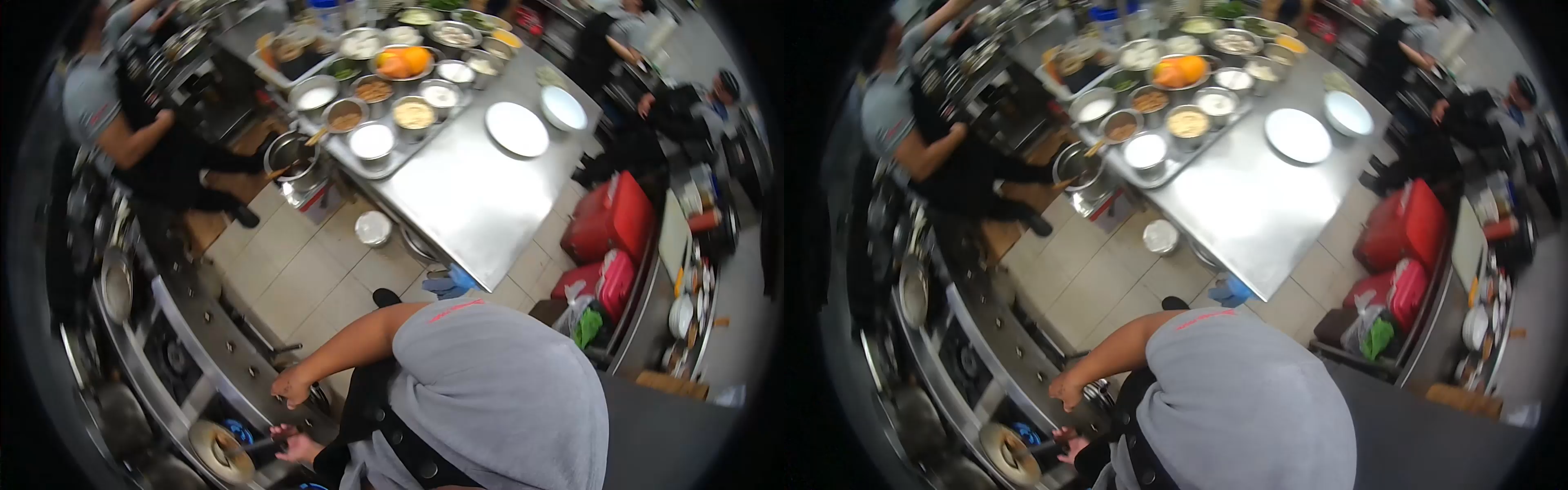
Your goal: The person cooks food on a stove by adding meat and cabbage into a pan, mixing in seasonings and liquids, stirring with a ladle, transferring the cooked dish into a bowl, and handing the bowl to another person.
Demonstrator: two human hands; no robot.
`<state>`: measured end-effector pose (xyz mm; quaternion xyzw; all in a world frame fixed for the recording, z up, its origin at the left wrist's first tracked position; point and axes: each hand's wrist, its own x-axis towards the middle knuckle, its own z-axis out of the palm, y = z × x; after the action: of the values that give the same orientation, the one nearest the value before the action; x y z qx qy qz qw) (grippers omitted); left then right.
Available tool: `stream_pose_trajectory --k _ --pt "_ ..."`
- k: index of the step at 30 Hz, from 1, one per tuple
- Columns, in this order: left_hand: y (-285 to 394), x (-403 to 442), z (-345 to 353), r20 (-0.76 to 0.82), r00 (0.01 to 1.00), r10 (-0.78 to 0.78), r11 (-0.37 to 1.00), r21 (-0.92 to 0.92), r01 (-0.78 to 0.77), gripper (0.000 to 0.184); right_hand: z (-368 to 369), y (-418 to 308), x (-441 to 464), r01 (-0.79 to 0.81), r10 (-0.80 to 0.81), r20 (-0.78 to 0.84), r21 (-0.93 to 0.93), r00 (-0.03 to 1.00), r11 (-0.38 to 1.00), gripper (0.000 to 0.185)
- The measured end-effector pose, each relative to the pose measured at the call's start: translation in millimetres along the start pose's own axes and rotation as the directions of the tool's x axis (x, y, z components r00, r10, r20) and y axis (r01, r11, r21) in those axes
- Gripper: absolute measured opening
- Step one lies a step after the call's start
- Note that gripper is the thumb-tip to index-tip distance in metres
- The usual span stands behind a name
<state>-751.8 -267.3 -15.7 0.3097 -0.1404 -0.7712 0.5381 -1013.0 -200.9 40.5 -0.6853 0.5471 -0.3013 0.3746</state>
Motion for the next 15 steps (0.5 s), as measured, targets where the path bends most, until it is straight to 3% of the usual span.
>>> stream_pose_trajectory --k 2,3,4,6,7,8,10,13,15 --pt "-24.2 -14.0 35.2 -0.205 0.972 0.113 0.988 0.125 -0.089 0.062 -59.6 3.0 -50.9 -0.12 0.12 -0.009 0.037 0.993 0.992 0.049" --pt "-37.9 -9.6 50.5 -0.195 0.978 0.076 0.979 0.203 -0.036 0.062 -89.6 3.6 -83.7 -0.181 0.182 -0.016 0.064 0.983 0.981 0.05" --pt "-52.5 -5.0 66.0 -0.176 0.983 0.044 0.954 0.3 0.011 0.061 -107.2 7.4 -110.0 -0.239 0.234 -0.121 -0.027 0.965 0.971 0.046" --pt "-89.5 5.0 96.7 -0.109 0.992 -0.062 0.878 0.467 0.107 0.06 -116.6 36.5 -166.5 -0.294 0.342 -0.405 0.178 0.848 0.939 0.047" --pt "-107.0 10.1 112.6 -0.066 0.99 -0.121 0.831 0.539 0.138 0.059 -127.1 34.8 -202.0 -0.347 0.41 -0.458 0.218 0.789 0.912 0.048" --pt "-127.0 12.1 130.8 -0.023 0.984 -0.179 0.783 0.603 0.157 0.058 -137.1 30.1 -243.0 -0.399 0.473 -0.505 0.255 0.722 0.881 0.05" --pt "-163.0 15.1 164.9 0.07 0.953 -0.294 0.694 0.701 0.163 0.057 -123.0 48.0 -312.9 -0.359 0.451 -0.707 0.289 0.545 0.888 0.057" --pt "-207.4 8.8 214.8 0.195 0.881 -0.432 0.601 0.79 0.12 0.055 -101.5 -27.5 -424.4 -0.521 0.652 -0.724 0.477 0.225 0.708 0.056" --pt "-232.6 -2.5 247.8 0.261 0.829 -0.494 0.57 0.817 0.082 0.053 -58.4 -50.3 -481.5 -0.504 0.668 -0.744 0.573 0.012 0.646 0.053"
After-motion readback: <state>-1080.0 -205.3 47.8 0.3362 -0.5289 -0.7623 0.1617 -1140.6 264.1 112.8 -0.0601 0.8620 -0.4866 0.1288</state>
